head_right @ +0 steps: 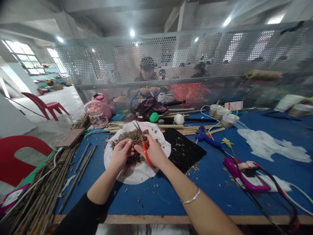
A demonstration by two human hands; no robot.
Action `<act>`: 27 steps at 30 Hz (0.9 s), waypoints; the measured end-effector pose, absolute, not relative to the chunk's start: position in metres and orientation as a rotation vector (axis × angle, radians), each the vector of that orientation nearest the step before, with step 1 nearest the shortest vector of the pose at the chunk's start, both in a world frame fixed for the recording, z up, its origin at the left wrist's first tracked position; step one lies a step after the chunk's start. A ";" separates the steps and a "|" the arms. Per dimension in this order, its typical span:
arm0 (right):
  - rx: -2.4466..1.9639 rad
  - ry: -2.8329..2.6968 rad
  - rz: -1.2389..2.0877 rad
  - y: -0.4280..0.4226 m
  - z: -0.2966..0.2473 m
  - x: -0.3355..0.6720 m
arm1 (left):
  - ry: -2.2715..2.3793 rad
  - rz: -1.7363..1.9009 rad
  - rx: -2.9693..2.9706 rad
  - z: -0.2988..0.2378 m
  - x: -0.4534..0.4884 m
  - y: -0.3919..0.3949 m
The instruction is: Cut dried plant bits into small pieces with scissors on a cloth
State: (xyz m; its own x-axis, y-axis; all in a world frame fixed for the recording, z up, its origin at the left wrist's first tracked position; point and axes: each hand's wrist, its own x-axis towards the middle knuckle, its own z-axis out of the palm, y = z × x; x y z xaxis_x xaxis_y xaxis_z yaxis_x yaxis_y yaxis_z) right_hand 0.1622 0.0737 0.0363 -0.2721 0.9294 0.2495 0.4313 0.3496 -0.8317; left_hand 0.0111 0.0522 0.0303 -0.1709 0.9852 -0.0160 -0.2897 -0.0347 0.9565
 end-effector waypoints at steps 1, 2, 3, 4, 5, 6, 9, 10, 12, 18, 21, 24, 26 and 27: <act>-1.222 -1.949 0.746 0.070 0.037 0.164 | 1.106 1.485 0.916 0.031 0.011 0.052; -1.232 -2.036 0.670 0.066 0.038 0.165 | 1.116 1.502 0.931 0.032 0.010 0.052; -1.228 -2.108 0.610 0.062 0.038 0.165 | 1.129 1.514 0.949 0.032 0.010 0.052; -1.221 -2.159 0.565 0.058 0.039 0.165 | 1.148 1.521 0.966 0.032 0.010 0.052; -1.216 -2.199 0.539 0.056 0.040 0.165 | 1.169 1.523 0.983 0.032 0.010 0.052; -1.215 -2.222 0.523 0.054 0.040 0.164 | 1.189 1.521 0.998 0.032 0.009 0.052; -1.229 -2.239 0.487 0.053 0.041 0.163 | 1.249 1.508 1.062 0.031 0.009 0.052; -1.238 -2.238 0.474 0.053 0.042 0.162 | 1.270 1.502 1.096 0.030 0.009 0.052; -1.256 -2.235 0.452 0.054 0.043 0.162 | 1.321 1.487 1.182 0.030 0.008 0.051; -1.241 -2.234 0.495 0.054 0.043 0.164 | 1.461 1.468 1.401 0.030 0.004 0.048; -1.202 -2.214 0.592 0.056 0.040 0.164 | 1.490 1.449 1.452 0.035 0.004 0.045; -1.207 -2.205 0.677 0.058 0.039 0.165 | 1.523 1.420 1.473 0.038 0.005 0.044; -1.253 -2.212 0.701 0.059 0.042 0.169 | 1.575 1.395 1.455 0.038 0.004 0.046; -1.281 -2.228 0.705 0.060 0.044 0.172 | 1.612 1.384 1.443 0.038 0.002 0.047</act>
State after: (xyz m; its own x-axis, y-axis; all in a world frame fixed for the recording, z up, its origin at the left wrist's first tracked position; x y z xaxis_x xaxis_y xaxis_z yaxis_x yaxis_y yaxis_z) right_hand 0.1716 0.0601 0.0442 -0.4523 0.8803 0.1432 0.6375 0.4314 -0.6384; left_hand 0.0021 0.0469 0.0375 -0.2594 0.9412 0.2165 0.3566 -0.1150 0.9271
